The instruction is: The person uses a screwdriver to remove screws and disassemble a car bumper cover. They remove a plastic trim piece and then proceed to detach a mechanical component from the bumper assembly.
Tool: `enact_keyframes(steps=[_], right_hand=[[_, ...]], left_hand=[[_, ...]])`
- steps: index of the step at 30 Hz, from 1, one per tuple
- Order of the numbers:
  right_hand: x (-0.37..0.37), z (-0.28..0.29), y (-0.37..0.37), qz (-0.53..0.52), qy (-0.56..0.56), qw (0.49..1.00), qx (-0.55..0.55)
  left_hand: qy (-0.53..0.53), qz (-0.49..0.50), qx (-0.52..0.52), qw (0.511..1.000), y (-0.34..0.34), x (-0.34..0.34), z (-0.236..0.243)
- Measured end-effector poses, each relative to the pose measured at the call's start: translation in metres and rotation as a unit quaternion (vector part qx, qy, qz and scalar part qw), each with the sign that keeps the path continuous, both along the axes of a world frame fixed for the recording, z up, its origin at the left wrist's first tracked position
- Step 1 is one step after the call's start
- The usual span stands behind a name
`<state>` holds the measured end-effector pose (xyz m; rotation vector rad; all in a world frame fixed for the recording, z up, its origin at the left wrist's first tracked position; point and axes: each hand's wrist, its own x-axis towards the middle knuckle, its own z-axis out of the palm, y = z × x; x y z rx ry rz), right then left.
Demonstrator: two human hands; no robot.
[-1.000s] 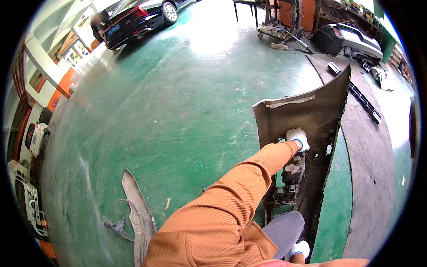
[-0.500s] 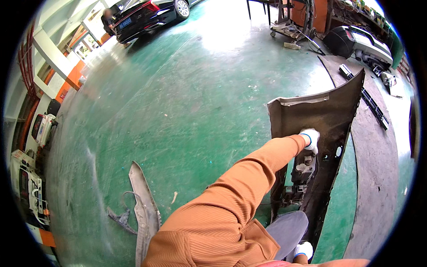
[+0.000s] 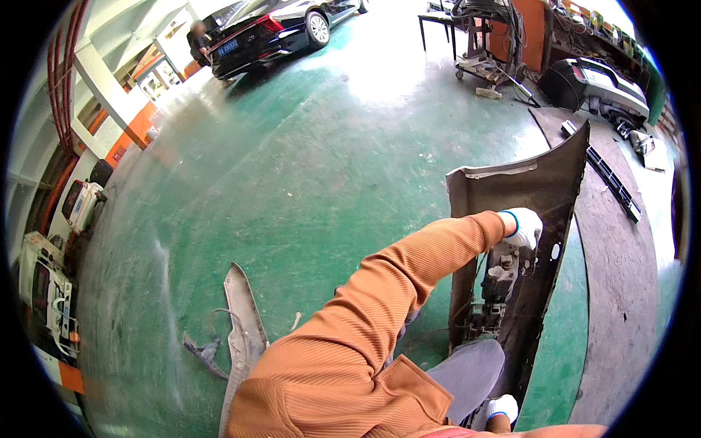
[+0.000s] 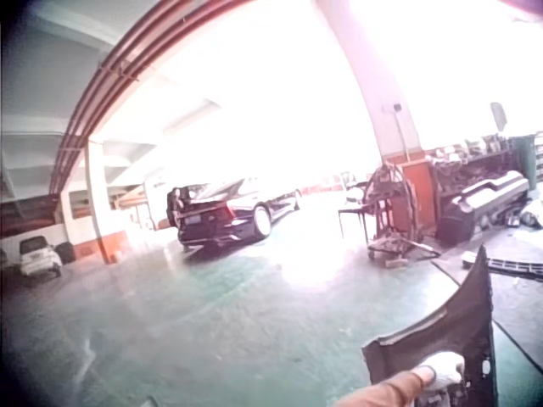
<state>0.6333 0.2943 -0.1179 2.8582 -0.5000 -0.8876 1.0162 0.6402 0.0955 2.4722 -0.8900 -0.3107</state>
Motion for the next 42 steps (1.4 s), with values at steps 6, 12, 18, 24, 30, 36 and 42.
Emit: enact_keyframes(steps=[6,12,18,24,30,36,42], right_hand=[[0.008,-0.013,-0.009,0.052,0.049,0.997,-0.016],[0.008,0.022,0.015,0.008,0.018,1.0,0.02],[0.007,0.02,0.005,0.0,0.007,0.997,0.073],[0.024,0.047,0.012,-0.008,0.042,0.997,0.07],[0.021,0.037,0.007,-0.026,0.032,0.997,0.065],[0.017,0.035,0.01,0.008,0.02,0.996,0.085],[0.006,0.017,-0.001,0.002,0.026,0.999,0.041]], left_hand=[[-0.054,-0.024,-0.077,0.995,0.009,-0.028,0.061],[-0.078,0.063,-0.12,0.988,0.068,-0.069,0.094],[-0.183,0.14,-0.094,0.969,0.102,-0.062,0.089],[-0.152,0.255,-0.084,0.951,0.139,-0.051,0.066],[-0.101,0.325,-0.151,0.928,0.149,-0.036,0.054],[-0.24,0.38,-0.171,0.877,0.17,-0.042,0.066],[-0.239,0.455,-0.245,0.822,0.188,-0.045,0.064]])
